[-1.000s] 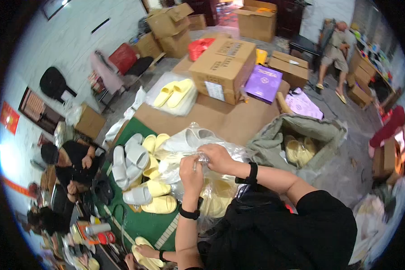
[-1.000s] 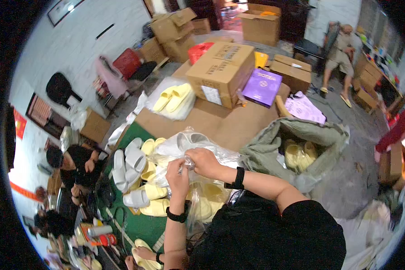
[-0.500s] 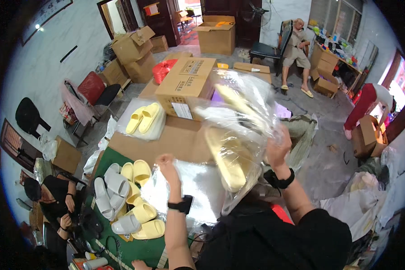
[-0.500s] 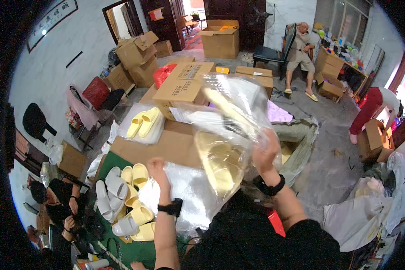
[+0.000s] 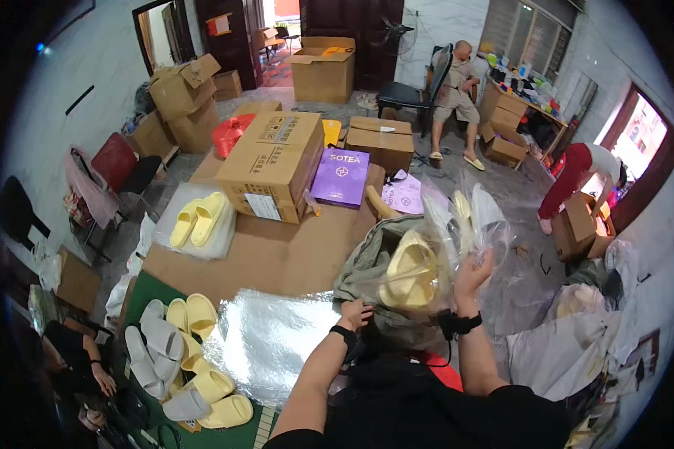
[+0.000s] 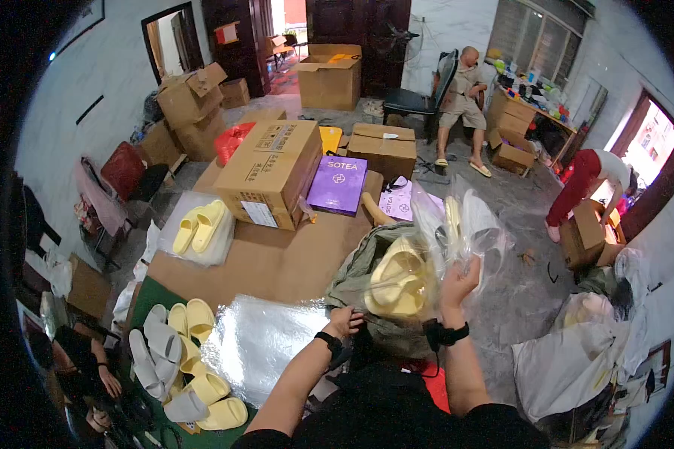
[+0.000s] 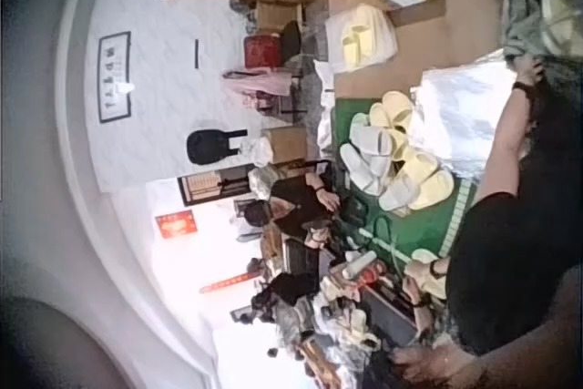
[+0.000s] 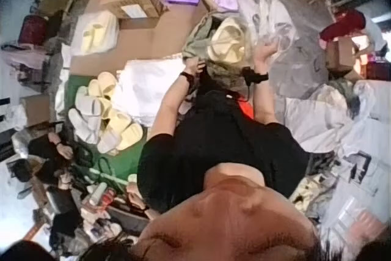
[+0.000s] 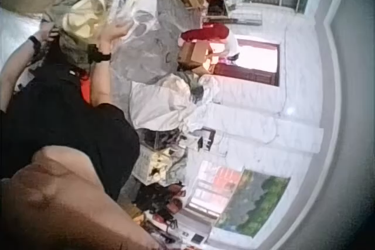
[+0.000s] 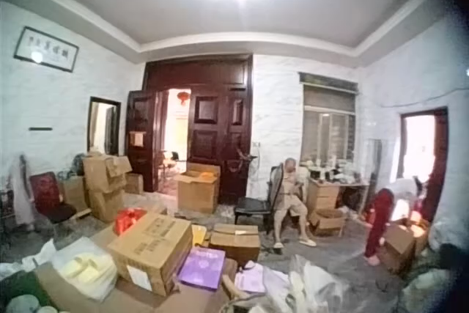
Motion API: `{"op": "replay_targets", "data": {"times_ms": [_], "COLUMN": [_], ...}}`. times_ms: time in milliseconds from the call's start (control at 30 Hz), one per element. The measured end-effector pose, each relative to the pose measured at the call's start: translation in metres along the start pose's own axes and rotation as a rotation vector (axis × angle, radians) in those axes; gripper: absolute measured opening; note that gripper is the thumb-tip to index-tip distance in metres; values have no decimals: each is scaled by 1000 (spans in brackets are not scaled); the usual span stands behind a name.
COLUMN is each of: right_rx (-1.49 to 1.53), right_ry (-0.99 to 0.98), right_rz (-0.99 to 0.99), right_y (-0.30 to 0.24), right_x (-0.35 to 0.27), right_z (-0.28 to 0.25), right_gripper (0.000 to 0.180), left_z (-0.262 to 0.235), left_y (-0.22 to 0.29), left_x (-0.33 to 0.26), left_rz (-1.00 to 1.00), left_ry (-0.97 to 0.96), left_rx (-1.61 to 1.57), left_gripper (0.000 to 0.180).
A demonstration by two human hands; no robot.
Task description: Packing pairs of slippers into plastic bags and placing them into a larger transport bag.
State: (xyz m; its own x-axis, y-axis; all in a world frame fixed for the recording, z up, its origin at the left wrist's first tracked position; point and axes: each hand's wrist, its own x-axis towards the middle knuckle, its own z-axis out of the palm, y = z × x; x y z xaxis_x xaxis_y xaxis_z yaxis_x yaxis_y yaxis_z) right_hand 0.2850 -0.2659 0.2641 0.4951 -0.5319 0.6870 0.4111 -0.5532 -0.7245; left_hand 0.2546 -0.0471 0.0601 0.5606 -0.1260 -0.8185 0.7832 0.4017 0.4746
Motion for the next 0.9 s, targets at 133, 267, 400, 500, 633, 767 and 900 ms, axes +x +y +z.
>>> {"op": "replay_targets", "data": {"times_ms": [133, 267, 400, 500, 633, 767, 900], "right_rx": [43, -154, -28, -314, -319, -306, -365], "right_ry": [-216, -555, -663, -625, -439, -438, -891], "right_rz": [176, -12, 443, 418, 383, 277, -62], "right_y": [25, 31, 61, 106, 94, 87, 145], "right_x": [-42, -118, -144, -149, -115, -96, -116], "right_z": [-12, -26, -58, -54, -21, 2, -18], "right_gripper": [24, 20, 15, 14, 15, 24, 31], "left_z": [25, -53, 1, 1, 17, 37, 17], "left_y": [-3, -84, -9, -18, -23, 1, 6], "left_x": [-30, 59, -66, -64, -50, -86, -84], "left_rz": [-15, 356, 220, 546, 879, 991, 897], "left_ry": [-17, 24, 126, 194, 293, 215, 405], "left_rx": [34, -90, -196, 145, 593, 517, 422], "left_gripper": [42, 39, 36, 38, 41, 40, 38]}}
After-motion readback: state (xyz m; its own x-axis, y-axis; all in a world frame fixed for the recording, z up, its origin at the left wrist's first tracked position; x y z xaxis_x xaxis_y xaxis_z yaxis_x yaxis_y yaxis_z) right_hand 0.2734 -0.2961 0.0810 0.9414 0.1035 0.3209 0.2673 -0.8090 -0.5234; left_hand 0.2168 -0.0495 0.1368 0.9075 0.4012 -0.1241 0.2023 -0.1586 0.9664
